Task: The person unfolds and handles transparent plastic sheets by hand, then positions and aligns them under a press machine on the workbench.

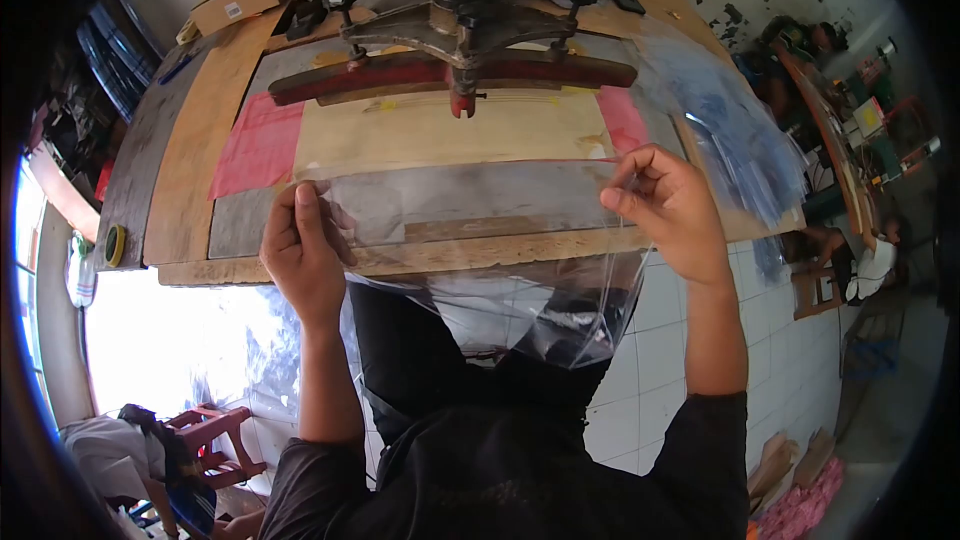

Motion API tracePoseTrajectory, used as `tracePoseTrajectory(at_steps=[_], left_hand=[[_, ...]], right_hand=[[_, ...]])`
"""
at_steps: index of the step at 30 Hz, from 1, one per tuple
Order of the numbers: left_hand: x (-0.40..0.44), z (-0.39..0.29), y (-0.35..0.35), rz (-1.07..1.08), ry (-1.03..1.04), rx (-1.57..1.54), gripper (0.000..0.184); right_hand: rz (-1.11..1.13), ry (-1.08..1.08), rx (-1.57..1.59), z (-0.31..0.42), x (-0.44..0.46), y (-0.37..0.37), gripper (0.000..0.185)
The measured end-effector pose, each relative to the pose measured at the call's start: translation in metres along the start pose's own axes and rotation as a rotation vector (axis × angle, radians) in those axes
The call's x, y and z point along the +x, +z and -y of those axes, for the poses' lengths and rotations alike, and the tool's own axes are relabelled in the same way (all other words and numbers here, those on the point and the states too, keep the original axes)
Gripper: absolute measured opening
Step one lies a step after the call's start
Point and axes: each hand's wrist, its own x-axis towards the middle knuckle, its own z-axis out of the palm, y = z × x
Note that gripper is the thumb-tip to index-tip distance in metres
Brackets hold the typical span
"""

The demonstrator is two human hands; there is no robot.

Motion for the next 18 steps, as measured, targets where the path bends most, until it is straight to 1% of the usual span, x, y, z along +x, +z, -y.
tracePoseTrajectory(at_steps=[4,6,10,18], left_hand=[[-0.001,-0.002,-0.002,0.012,-0.018,0.001,0.030],[-0.002,-0.003,-0.002,0.014,-0.007,-0.009,0.031],[-0.004,-0.006,-0.001,0.004,-0.003,-0.014,0.032],[-0.002,-0.001,-0.005,0.020,0.007,-0.030,0.032]], right_hand=[[-0.102,-0.024,-0.022,0.011,-0.003,0.008,0.020],[-0.167,-0.073,-0.117,0.013,-0.005,0.010,0.019],[-0.191,-0.112,-0.117,0.016,-0.007,0.011,0.019],[-0.219,-0.161,0.014,0.015,-0.006,0.012,0.021]])
